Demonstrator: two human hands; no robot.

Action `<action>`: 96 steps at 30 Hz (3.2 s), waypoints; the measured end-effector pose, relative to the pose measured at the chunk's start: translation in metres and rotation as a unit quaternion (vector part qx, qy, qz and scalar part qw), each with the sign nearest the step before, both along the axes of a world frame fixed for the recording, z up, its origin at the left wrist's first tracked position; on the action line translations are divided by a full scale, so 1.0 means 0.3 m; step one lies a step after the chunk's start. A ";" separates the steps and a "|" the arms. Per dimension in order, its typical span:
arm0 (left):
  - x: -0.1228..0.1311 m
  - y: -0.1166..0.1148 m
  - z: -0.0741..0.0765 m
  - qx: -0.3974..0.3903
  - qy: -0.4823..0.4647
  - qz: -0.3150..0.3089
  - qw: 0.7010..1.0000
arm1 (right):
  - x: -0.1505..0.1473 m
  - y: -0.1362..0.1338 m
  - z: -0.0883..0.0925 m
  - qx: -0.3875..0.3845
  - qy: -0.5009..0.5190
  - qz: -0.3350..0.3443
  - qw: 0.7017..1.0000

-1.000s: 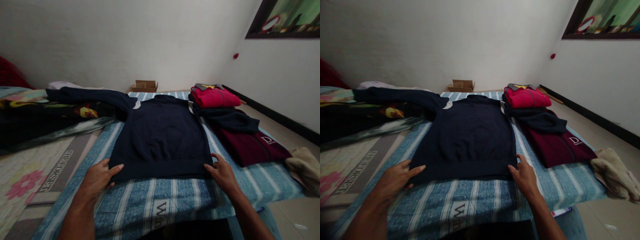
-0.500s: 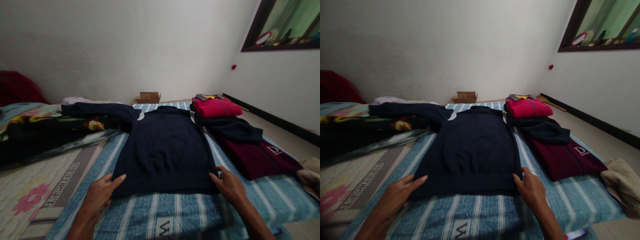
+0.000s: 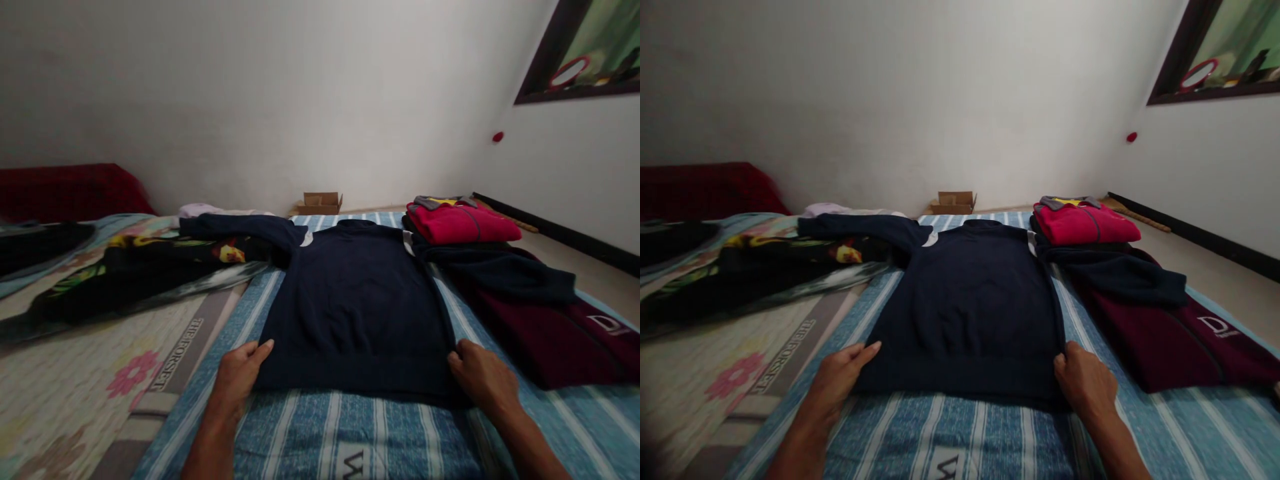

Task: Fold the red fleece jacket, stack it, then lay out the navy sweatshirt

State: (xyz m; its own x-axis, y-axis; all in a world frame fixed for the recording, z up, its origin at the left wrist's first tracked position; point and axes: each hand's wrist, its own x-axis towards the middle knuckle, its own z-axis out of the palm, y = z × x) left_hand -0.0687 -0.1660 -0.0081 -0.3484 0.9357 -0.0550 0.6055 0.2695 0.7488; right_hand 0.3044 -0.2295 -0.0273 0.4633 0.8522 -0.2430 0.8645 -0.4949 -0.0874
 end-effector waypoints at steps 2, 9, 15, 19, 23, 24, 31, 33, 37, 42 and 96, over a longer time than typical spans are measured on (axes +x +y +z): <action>-0.004 -0.001 -0.009 0.000 0.013 -0.015 1.000 | 0.011 -0.003 -0.004 0.004 0.006 0.005 1.000; -0.028 0.018 -0.026 -0.024 0.131 -0.014 0.991 | 0.035 -0.011 -0.031 0.013 0.004 0.003 1.000; -0.031 0.034 -0.006 -0.085 0.200 -0.026 0.976 | 0.026 0.002 -0.036 0.028 0.015 0.006 0.999; -0.022 0.035 0.022 -0.091 0.223 -0.049 0.969 | 0.020 0.006 -0.037 0.039 0.028 -0.003 0.999; -0.006 0.031 0.064 -0.117 0.209 -0.046 0.970 | 0.017 0.009 -0.041 0.046 0.041 -0.010 0.998; 0.000 0.030 0.076 -0.113 0.203 -0.032 0.972 | 0.017 0.010 -0.041 0.047 0.046 -0.010 0.998; 0.107 0.039 0.125 0.023 0.219 -0.056 0.974 | 0.007 0.018 -0.033 0.042 0.054 -0.009 0.998; 0.162 0.052 0.120 0.030 0.221 -0.106 0.969 | 0.004 0.020 -0.029 0.043 0.052 -0.004 0.998; 0.288 0.078 0.095 0.034 0.258 -0.216 0.941 | 0.001 0.023 -0.025 0.043 0.046 -0.001 0.998; 0.432 0.101 0.065 0.009 0.314 -0.350 0.883 | 0.005 0.022 -0.031 0.051 0.038 -0.005 0.998; 0.534 0.158 -0.076 -0.022 0.399 -0.373 0.838 | 0.007 0.098 0.035 0.077 0.019 -0.106 0.991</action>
